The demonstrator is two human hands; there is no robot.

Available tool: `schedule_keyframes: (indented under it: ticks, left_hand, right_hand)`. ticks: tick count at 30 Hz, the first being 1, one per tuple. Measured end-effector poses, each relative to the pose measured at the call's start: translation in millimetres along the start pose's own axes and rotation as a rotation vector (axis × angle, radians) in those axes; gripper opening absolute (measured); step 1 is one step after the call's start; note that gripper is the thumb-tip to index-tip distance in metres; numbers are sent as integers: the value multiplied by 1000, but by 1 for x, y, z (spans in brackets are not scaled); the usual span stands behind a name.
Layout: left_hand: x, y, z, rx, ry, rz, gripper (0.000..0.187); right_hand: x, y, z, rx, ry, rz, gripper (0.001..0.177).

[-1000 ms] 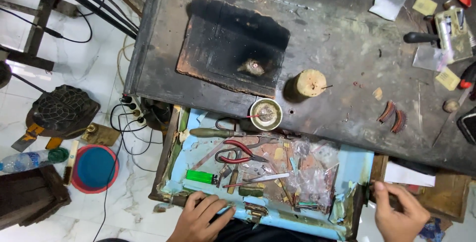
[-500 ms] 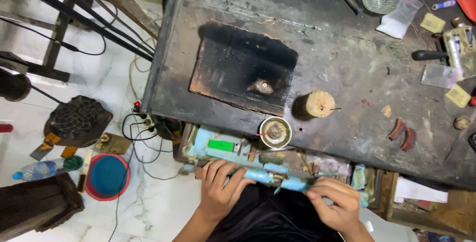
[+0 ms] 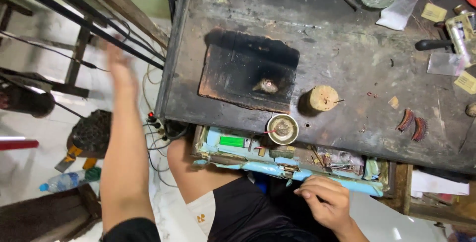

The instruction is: Assembling and soldering small metal jewelry components on a workbench using tweezers and a hand torch.

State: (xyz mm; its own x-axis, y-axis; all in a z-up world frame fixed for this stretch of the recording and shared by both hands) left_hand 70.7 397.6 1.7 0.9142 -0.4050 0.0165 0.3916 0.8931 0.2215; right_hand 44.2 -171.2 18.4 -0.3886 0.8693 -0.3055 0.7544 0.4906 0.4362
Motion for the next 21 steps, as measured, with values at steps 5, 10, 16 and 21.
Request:
schedule_keyframes:
  ticks: [5,10,16,21]
  left_hand:
    - [40,-39,-26,55,181,-144,22]
    - [-17,-29,-79,52,341,-237,21]
    - [-62,-179,114,-1,81,-91,8]
    - [-48,-312,154,-219,-354,-147,9]
  right_hand:
    - [3,2,-12,-7,19,-89,26]
    - [3,-14,-3,138,41,-82,23]
    - [63,8,-27,105,240,-311,31]
    - [147,14,-49,-23,434,-592,68]
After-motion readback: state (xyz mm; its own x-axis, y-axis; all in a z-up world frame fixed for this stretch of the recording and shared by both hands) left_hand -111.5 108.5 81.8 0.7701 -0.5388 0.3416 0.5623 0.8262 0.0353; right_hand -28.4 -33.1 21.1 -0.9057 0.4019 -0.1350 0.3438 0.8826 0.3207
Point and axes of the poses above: each hand's wrist, its own y-axis towards the middle knuckle, its own x-axis out of the palm, z = x × y, the point moved 7 cm from there along y, towards the middle knuckle
